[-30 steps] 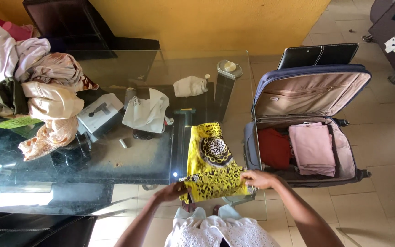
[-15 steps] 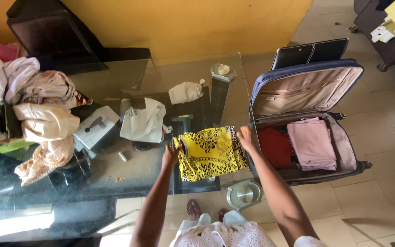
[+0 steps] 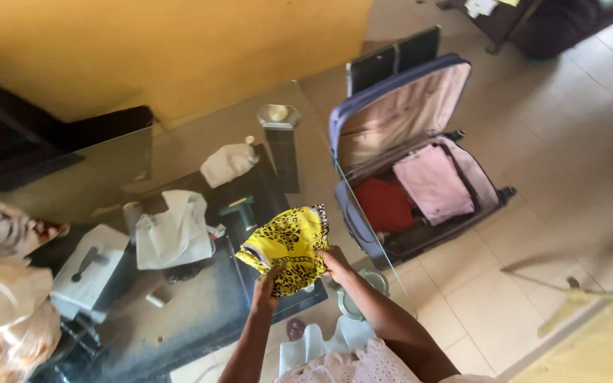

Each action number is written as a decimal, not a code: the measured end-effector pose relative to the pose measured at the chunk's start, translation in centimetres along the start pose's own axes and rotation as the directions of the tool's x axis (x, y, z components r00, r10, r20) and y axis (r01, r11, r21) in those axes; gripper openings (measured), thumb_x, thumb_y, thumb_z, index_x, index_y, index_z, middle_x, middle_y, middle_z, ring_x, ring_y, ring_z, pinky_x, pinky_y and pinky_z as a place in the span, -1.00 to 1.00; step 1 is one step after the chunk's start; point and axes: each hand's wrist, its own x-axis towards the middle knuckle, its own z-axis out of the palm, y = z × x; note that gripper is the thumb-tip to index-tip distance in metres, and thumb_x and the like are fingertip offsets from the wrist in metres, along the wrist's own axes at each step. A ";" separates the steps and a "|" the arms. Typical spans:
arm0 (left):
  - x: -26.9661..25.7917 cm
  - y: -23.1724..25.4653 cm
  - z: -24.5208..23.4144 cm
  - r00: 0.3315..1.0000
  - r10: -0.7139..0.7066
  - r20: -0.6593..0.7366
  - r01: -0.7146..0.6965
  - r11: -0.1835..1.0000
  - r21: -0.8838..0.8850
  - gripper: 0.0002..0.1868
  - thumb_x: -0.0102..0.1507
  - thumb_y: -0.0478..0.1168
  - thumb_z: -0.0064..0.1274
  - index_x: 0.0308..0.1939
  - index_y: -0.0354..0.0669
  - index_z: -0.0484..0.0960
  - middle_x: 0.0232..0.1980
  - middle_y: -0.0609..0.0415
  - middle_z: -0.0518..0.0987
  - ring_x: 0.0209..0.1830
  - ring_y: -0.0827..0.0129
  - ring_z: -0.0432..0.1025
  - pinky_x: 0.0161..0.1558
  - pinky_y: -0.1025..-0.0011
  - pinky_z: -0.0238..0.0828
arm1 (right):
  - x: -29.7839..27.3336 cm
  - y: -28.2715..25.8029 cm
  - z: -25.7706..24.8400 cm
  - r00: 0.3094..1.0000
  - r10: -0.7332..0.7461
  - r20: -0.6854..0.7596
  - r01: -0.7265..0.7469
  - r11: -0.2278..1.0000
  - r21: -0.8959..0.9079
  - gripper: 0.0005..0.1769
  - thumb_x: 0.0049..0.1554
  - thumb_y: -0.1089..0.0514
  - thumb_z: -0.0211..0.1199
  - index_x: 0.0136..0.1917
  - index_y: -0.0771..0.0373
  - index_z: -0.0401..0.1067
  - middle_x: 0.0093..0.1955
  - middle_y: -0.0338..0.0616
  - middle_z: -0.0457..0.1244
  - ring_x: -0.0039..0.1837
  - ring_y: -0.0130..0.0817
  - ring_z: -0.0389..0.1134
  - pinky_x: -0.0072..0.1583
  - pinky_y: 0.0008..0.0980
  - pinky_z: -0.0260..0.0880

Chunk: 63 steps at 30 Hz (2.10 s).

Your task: The person is folding several pieces of clothing on a glass table and packing them into an open suitcase on the floor.

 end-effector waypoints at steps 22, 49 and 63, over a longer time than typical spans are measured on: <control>12.1 -7.9 30.2 0.872 -0.325 0.366 0.195 0.916 0.349 -0.62 0.18 -0.24 0.21 0.02 -0.40 0.62 -0.17 -0.12 0.72 -0.29 0.18 0.63 -0.21 0.20 0.63 | -9.1 -10.8 -30.3 0.972 -0.118 -0.205 0.223 0.746 0.628 -0.63 0.12 0.22 0.27 0.20 0.33 0.43 0.14 -0.05 0.40 0.15 -0.22 0.43 0.22 -0.12 0.45; 22.4 -18.7 50.7 0.927 0.089 0.364 -0.348 -0.154 0.925 -0.09 0.24 0.15 0.13 0.57 0.06 0.08 0.62 -0.11 0.10 0.61 -0.11 -0.03 0.43 -0.05 0.13 | 9.3 -11.5 -46.5 0.981 -0.056 -0.186 0.050 0.998 -0.040 -0.61 0.18 0.10 0.26 0.26 0.19 0.40 0.04 -0.26 0.35 -0.03 -0.47 0.31 -0.05 -0.38 0.34; 14.0 -2.9 30.4 0.571 0.696 0.435 -0.522 -0.101 0.847 -0.30 0.32 0.17 0.04 0.38 -0.24 0.43 0.40 -0.38 0.38 0.45 -0.23 0.19 0.44 0.03 0.06 | 3.1 -21.5 -22.9 0.885 -0.428 0.181 0.449 0.889 -0.093 -0.67 0.22 0.04 0.25 0.18 0.24 0.44 0.07 -0.23 0.39 0.06 -0.47 0.41 0.06 -0.44 0.45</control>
